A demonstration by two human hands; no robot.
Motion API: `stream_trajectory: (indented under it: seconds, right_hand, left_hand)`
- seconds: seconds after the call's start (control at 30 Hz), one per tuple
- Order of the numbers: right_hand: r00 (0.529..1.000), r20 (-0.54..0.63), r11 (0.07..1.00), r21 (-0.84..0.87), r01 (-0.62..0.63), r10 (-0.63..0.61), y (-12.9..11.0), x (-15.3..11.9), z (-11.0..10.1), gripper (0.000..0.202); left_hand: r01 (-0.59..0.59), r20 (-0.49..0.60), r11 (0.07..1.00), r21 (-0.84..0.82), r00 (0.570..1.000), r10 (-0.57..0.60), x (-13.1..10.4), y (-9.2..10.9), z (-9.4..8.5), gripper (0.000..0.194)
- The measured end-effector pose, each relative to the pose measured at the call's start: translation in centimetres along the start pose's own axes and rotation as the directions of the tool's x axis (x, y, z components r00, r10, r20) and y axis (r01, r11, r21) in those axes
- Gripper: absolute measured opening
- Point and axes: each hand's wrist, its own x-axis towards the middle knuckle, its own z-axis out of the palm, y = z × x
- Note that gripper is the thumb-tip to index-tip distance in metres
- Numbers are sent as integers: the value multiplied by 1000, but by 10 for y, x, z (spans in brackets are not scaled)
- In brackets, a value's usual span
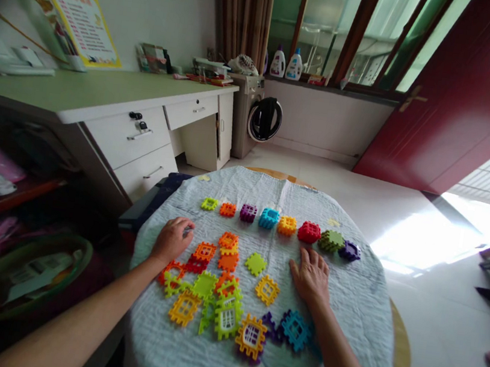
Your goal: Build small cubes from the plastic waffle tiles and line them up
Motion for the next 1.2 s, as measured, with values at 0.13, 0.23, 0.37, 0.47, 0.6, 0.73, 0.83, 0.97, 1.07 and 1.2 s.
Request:
stream_trajectory:
  seconds: [0.13, 0.23, 0.37, 0.47, 0.6, 0.73, 0.83, 0.97, 1.07, 1.2]
  right_hand:
    - [1000, -13, 1000, 20, -4, 5, 0, 0, 0, 54]
    - [1000, -26, 999, 31, -13, 14, 0, 0, 0, 52]
    - [999, -32, 1000, 19, -16, 17, -2, 0, -2, 55]
    - [999, -29, 1000, 10, -20, 21, -3, -1, -3, 56]
    - [999, -31, 1000, 8, -22, 22, -4, -1, -4, 55]
    - [999, -40, 1000, 6, -21, 21, -4, -1, -3, 55]
    - [999, -47, 1000, 1, -21, 21, -3, 0, -2, 54]
    - [999, -49, 1000, -10, -19, 18, -3, 0, -2, 52]
    - [998, -55, 1000, -16, -15, 14, -4, -1, -3, 52]
    - [998, -65, 1000, -23, -11, 10, -4, -1, -3, 51]
  left_hand:
    - [9, -7, 1000, 0, 1000, -9, -1, 1, 0, 14]
    - [11, -10, 1000, -2, 1000, -11, 0, 1, -1, 14]
    - [12, -8, 1000, -1, 1000, -12, 0, 2, -2, 14]
    - [15, -10, 1000, 1, 1000, -15, -1, 3, -2, 15]
    - [22, -1, 1000, -9, 1000, -22, 0, 2, -2, 16]
    - [76, 70, 993, -90, 995, -70, 9, -1, -7, 13]
    - [52, 158, 975, -217, 987, -18, 16, 9, -15, 13]
    - [-103, 324, 945, -310, 923, 207, 22, 44, -19, 17]
    - [-161, 444, 950, -269, 854, 270, 27, 68, -11, 33]
    - [-170, 565, 962, -212, 782, 263, 41, 78, 3, 55]
